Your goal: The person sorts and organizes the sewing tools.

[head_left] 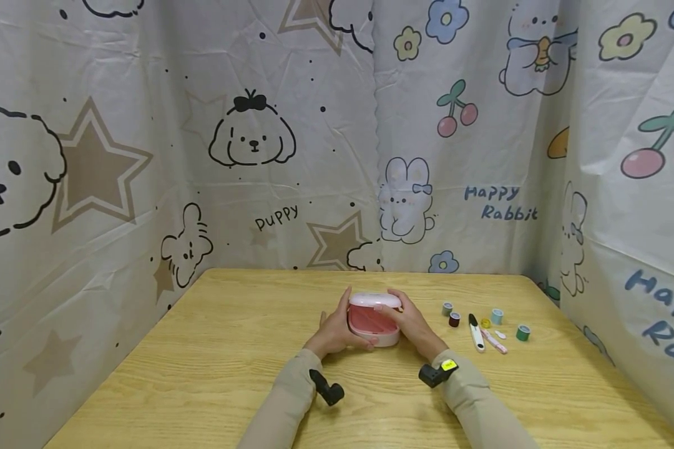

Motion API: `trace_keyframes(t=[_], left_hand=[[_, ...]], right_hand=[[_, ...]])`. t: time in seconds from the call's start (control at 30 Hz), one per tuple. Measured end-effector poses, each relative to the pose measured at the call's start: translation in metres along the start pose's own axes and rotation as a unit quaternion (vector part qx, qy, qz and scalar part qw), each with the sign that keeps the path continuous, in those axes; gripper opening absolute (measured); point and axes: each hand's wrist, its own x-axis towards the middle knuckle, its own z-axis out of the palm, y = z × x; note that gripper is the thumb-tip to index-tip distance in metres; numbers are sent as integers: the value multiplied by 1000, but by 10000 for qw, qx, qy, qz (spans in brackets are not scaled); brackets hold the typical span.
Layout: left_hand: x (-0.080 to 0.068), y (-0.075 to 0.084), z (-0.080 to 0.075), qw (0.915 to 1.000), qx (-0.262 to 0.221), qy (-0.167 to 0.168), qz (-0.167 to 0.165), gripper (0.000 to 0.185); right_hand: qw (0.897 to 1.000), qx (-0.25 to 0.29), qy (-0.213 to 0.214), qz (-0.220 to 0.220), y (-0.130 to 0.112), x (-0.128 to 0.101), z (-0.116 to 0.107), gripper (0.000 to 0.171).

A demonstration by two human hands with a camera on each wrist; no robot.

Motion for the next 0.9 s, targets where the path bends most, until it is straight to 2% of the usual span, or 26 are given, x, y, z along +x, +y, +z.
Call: trace_keyframes(t=[0.23, 0.7, 0.9], left_hand=[[-1, 1, 0, 10000, -28, -27, 36, 145], [-3, 1, -1, 9999, -62, 16, 133, 147], [-2, 2, -1, 10000, -57, 0, 57, 148]], right_hand=[[9998, 76, 142, 76, 1, 0, -1, 92], [9990, 346, 268, 135, -5, 0, 2, 83], [9983, 381, 415, 158, -7, 3, 1, 85]])
